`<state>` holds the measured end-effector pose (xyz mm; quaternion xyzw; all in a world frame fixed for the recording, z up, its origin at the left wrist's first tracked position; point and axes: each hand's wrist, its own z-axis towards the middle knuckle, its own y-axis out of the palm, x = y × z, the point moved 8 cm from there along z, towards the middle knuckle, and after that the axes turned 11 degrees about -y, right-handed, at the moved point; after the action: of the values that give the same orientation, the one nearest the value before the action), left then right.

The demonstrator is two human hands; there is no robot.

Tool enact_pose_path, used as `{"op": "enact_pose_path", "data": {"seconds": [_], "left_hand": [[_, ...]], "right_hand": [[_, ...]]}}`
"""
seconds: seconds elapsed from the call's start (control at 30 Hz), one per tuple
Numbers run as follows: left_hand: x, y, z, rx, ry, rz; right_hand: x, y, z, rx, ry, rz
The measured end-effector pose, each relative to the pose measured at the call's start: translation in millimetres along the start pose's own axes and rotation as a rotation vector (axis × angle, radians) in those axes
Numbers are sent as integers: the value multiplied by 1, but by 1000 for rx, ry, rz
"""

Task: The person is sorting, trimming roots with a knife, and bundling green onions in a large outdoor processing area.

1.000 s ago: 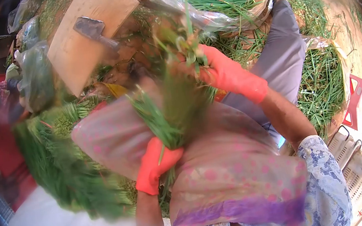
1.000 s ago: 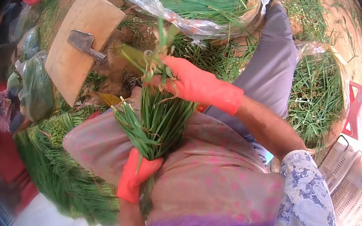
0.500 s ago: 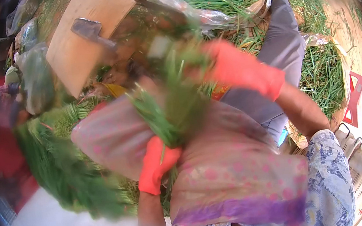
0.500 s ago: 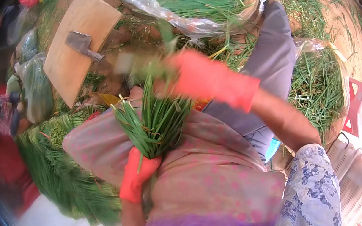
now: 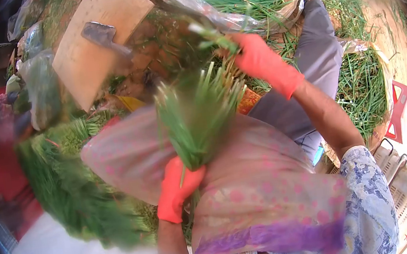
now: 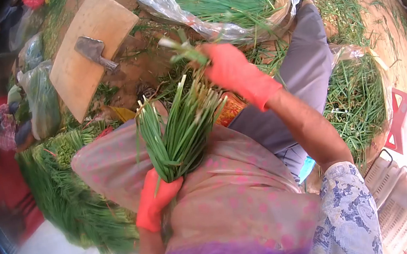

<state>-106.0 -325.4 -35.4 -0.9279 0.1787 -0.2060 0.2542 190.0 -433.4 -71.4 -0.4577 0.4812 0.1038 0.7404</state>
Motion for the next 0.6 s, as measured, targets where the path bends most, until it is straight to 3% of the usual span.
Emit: {"op": "enact_pose_path", "data": {"seconds": [0.07,0.13,0.2,0.27,0.33,0.43,0.53,0.6], "left_hand": [[-5,-1,-2,1,18,-87],[-7,-2,-3,2,27,-138],[-8,-4,-4,3,19,-152],[3,-6,-5,24,108,-244],[6,-5,-5,14,99,-314],[-3,-5,-2,-8,-4,-338],[-10,-5,2,13,10,-282],[-9,-6,1,24,19,-234]], "right_hand": [[37,-26,5,56,77,-241],[91,-53,8,195,154,-151],[122,-87,5,239,513,28],[103,-106,-1,261,455,118],[52,-120,-6,251,327,141],[25,-114,-15,256,266,420],[-18,-68,-14,-84,185,285],[-27,-45,-4,-214,278,410]]}}
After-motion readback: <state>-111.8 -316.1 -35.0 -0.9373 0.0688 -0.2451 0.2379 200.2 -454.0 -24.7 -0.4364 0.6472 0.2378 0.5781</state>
